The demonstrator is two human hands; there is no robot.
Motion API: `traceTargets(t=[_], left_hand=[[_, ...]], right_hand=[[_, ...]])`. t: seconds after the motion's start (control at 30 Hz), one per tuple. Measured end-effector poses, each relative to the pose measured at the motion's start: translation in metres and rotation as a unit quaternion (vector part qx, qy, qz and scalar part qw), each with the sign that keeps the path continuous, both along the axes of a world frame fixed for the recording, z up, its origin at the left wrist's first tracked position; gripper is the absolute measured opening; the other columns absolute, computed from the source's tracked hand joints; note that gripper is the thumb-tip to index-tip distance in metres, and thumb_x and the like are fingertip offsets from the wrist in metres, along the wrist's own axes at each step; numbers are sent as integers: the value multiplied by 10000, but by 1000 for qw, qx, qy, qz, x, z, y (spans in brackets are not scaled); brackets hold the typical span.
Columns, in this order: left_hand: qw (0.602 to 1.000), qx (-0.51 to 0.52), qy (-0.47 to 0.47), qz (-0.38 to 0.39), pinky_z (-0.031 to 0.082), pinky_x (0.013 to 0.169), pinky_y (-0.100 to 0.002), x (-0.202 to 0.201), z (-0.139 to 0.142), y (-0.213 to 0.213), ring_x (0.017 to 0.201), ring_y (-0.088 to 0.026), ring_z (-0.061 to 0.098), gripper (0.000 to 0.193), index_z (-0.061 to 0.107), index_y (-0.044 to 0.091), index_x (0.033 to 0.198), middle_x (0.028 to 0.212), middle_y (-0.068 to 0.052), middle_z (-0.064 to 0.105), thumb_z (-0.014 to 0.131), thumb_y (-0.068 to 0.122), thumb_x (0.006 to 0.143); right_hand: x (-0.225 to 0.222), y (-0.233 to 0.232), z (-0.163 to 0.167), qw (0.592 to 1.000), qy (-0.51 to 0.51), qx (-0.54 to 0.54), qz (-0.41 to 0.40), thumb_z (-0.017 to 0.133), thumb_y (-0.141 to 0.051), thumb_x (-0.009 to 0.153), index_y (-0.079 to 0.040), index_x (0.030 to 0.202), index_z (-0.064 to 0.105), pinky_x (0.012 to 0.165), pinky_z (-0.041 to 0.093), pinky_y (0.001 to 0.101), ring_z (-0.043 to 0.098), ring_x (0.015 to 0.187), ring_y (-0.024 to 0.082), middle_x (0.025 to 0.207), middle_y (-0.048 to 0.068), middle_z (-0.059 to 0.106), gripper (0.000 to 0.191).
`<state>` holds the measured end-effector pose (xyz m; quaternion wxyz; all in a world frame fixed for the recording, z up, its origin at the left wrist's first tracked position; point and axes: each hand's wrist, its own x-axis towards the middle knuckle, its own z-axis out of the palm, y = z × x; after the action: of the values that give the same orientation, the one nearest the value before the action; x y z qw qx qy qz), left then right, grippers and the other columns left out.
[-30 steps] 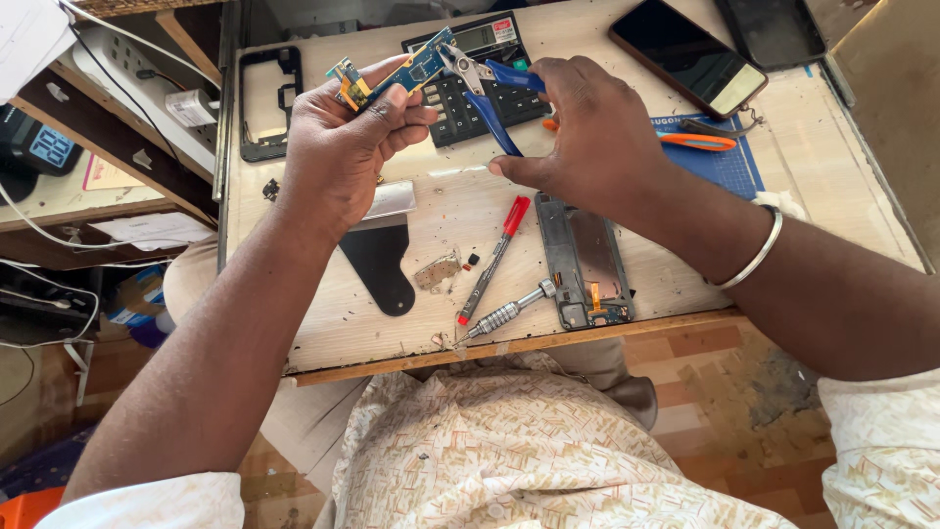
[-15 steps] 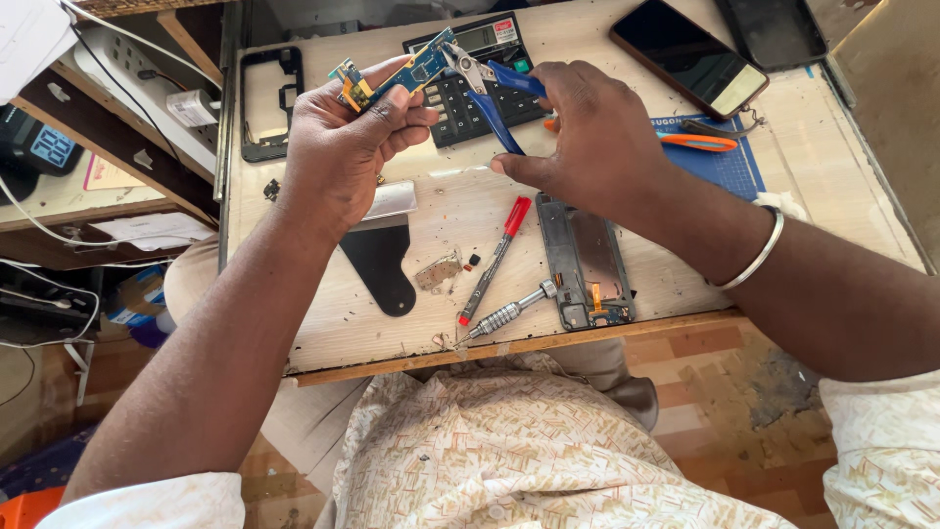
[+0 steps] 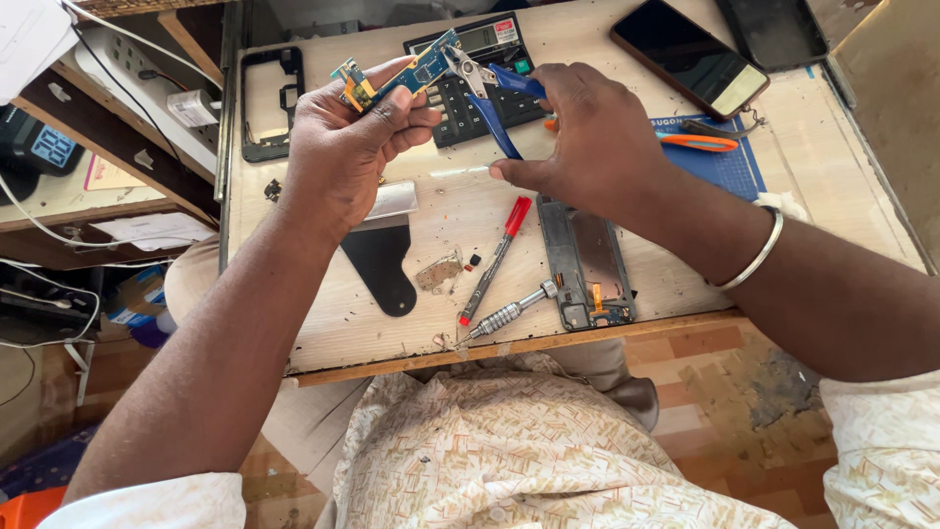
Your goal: The person works on a disassembled smartphone motherboard at a workbench, scraping and cleaning the board with a small orange tool, then using tweezers to pick at components and blue-handled pliers to grip and work on the board. Disassembled phone parts, a calculator, and screwdrivers lie on the bench around them.
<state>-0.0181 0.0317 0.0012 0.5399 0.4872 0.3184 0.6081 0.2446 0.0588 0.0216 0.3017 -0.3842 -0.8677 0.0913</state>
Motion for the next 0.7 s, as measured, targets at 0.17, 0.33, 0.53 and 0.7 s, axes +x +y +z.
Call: traceTargets(t=[0.17,0.33,0.53,0.7], left_hand=[[1000,4,2,-3,665,890,-340,-1,0,0,972,-224,779,382,637,-46,1355,1069,-166,762,714,94,1007],[1000,4,1,-1,667,886,-339,-1,1,0,967,-223,781,383,638,-45,1349,1064,-157,760,719,96,1002],[1000,4,5,-3,662,879,-341,-1,1,1,965,-223,778,383,643,-49,1346,1063,-161,761,725,99,1002],[1000,3,4,-6,665,891,-341,-1,1,0,971,-222,776,384,643,-47,1349,1067,-160,759,727,101,1004]], right_hand=[[0,1,-3,1000,-15,6,-5,953,-470,723,54,1292,593,761,575,402,694,870,272,1098,183,647,854],[2,1,-2,1000,-9,14,5,946,-452,749,64,1292,589,766,576,406,697,881,281,1108,196,646,830],[1,0,0,1000,-3,-1,5,939,-404,752,43,1246,629,771,562,420,698,872,293,1055,180,669,734],[1,0,3,1000,-11,2,10,938,-395,752,38,1206,638,731,544,417,680,816,287,968,161,667,696]])
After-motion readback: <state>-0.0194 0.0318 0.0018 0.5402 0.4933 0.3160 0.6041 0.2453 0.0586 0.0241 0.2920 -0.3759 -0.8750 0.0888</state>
